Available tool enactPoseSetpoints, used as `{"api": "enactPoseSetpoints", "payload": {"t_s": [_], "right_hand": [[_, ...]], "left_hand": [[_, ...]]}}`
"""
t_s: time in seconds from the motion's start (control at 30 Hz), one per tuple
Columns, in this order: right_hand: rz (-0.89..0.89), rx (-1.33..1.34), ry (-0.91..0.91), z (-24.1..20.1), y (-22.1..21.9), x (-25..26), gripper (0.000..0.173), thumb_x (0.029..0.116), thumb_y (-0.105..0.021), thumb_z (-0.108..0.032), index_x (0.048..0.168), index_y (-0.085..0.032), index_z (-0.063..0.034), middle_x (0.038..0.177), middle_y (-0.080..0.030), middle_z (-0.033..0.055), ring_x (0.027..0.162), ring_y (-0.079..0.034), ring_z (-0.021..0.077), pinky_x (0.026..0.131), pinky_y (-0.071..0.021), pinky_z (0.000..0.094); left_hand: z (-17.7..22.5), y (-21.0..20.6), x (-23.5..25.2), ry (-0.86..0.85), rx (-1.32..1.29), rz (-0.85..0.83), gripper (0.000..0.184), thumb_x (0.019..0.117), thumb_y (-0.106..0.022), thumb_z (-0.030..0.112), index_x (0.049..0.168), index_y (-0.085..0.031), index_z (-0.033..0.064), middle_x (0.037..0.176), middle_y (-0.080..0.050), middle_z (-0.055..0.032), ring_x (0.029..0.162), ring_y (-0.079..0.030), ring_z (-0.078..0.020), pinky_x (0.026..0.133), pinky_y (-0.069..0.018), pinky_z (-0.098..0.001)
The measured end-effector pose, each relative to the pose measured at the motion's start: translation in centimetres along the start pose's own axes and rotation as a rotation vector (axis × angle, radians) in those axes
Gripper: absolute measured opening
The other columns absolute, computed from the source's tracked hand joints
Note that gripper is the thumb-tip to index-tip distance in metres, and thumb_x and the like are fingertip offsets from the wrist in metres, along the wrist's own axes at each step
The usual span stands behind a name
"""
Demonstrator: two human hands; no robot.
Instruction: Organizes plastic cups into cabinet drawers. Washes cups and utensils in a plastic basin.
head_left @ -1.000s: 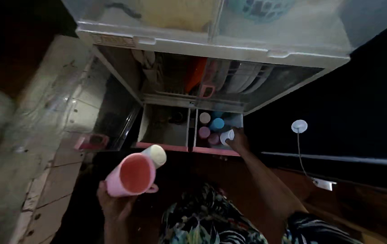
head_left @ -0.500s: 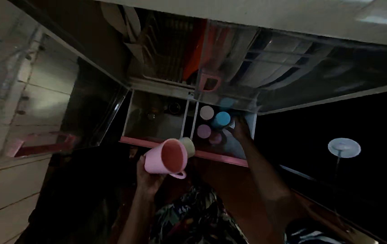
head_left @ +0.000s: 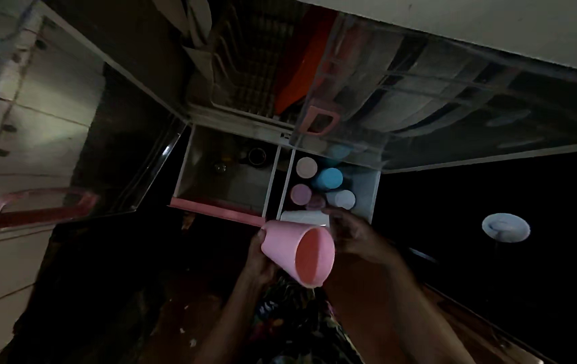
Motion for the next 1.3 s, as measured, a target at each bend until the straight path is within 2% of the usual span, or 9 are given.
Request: {"api": "enactPoseSetpoints", "payload": {"t_s": [0.2, 0.27, 0.37, 0.53, 0.67, 0.73, 0.87, 1.03, 1.3], "right_hand": [[0.229, -0.119, -0.005, 0.6, 2.5, -0.2, 0.055, 0.0822, -0.072, 0.001, 0.134, -0.054, 0.0095, 0.124, -0.065, 0.0193, 0.105, -0.066, 0.0119, 0.09, -0.0564, 0.0261], [0.324, -0.172, -0.112, 1.7, 4.3, 0.2, 0.058, 0.0829, -0.073, -0.001, 0.136, -0.053, 0.0089, 0.122, -0.063, 0.0232, 0.104, -0.066, 0.0184, 0.088, -0.0565, 0.0316], [0.327, -0.343, -0.236, 4.5, 5.4, 1.5, 0.062, 0.085, -0.076, -0.007, 0.14, -0.053, 0.0082, 0.139, -0.056, 0.0314, 0.128, -0.056, 0.0366, 0.107, -0.0462, 0.0484], [0.205, -0.729, -0.489, 8.9, 2.8, 3.0, 0.068, 0.0845, -0.082, -0.018, 0.144, -0.055, -0.0017, 0.141, -0.048, 0.0389, 0.132, -0.047, 0.0555, 0.108, -0.0403, 0.0653], [0.217, -0.716, -0.484, 8.3, 1.7, 3.5, 0.068, 0.0855, -0.083, -0.022, 0.143, -0.055, 0.0014, 0.142, -0.049, 0.0369, 0.133, -0.047, 0.0527, 0.109, -0.0407, 0.0631], [0.242, -0.68, -0.427, 7.0, 1.2, 3.8, 0.064, 0.0897, -0.078, -0.02, 0.144, -0.053, 0.0033, 0.143, -0.048, 0.0358, 0.131, -0.05, 0.0504, 0.109, -0.0429, 0.0595], [0.261, -0.661, -0.351, 5.0, 0.4, 4.3, 0.058, 0.0943, -0.074, -0.019, 0.143, -0.053, 0.0051, 0.144, -0.05, 0.0333, 0.131, -0.053, 0.046, 0.11, -0.0446, 0.0545], [0.245, -0.702, -0.3, 4.1, -0.6, 4.1, 0.053, 0.0951, -0.073, -0.016, 0.139, -0.056, 0.0068, 0.14, -0.053, 0.0337, 0.128, -0.056, 0.046, 0.108, -0.0461, 0.0544], [0.204, -0.814, -0.172, 1.1, -2.6, 2.8, 0.047, 0.0938, -0.073, -0.015, 0.131, -0.061, 0.0121, 0.133, -0.058, 0.0376, 0.121, -0.059, 0.0516, 0.103, -0.0467, 0.0628]], "left_hand": [[-1.5, -0.3, 0.2, 0.144, 0.029, -0.085, 0.062, 0.0666, -0.086, 0.062, 0.107, -0.068, 0.0183, 0.095, -0.076, 0.0039, 0.087, -0.073, -0.0076, 0.078, -0.062, -0.0271], [-1.2, 0.4, 0.4, 0.15, 0.058, 0.007, 0.061, 0.0745, -0.082, 0.059, 0.109, -0.062, 0.0134, 0.092, -0.075, 0.0021, 0.084, -0.073, -0.0095, 0.075, -0.0624, -0.0283], [0.3, 1.9, 1.0, 0.133, 0.099, 0.151, 0.035, 0.1051, -0.033, 0.034, 0.116, -0.05, 0.0064, 0.093, -0.07, -0.0009, 0.084, -0.071, -0.0104, 0.074, -0.0614, -0.029], [2.7, 4.8, 1.8, -0.016, 0.09, 0.307, 0.042, 0.1098, -0.015, 0.032, 0.118, -0.048, 0.0071, 0.093, -0.069, -0.0012, 0.084, -0.07, -0.0093, 0.073, -0.0609, -0.0284], [7.2, 7.2, 1.0, -0.296, 0.308, 0.522, 0.032, 0.1093, -0.034, 0.015, 0.133, -0.043, -0.0061, 0.102, -0.064, -0.0039, 0.088, -0.067, -0.0049, 0.08, -0.0595, -0.0255], [10.8, 8.0, 0.8, -0.467, 0.544, 0.613, 0.046, 0.0964, -0.057, 0.004, 0.137, -0.042, -0.0122, 0.11, -0.063, -0.0087, 0.093, -0.065, -0.0027, 0.084, -0.057, -0.0217], [14.7, 7.7, 4.0, -0.455, 1.17, 0.556, 0.084, 0.0763, -0.089, 0.018, 0.143, -0.046, -0.0108, 0.14, -0.052, -0.0316, 0.127, -0.055, -0.0369, 0.106, -0.0474, -0.0488], [10.4, 8.8, 13.2, 0.083, 1.665, 0.276, 0.078, 0.088, -0.081, 0.027, 0.151, -0.044, -0.001, 0.155, -0.041, -0.0278, 0.143, -0.041, -0.0447, 0.116, -0.0355, -0.0602], [9.1, 8.3, 14.0, -0.118, 1.549, 0.111, 0.048, 0.1039, -0.055, 0.011, 0.151, -0.048, 0.0032, 0.159, -0.039, -0.0225, 0.147, -0.037, -0.0425, 0.12, -0.0288, -0.0591]]}}
Point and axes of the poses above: each hand's wrist, its own x-axis towards the middle knuckle, its own y-axis out of the back of the hand, z = x × y, the point moved 8 cm from there along x, towards the middle knuckle
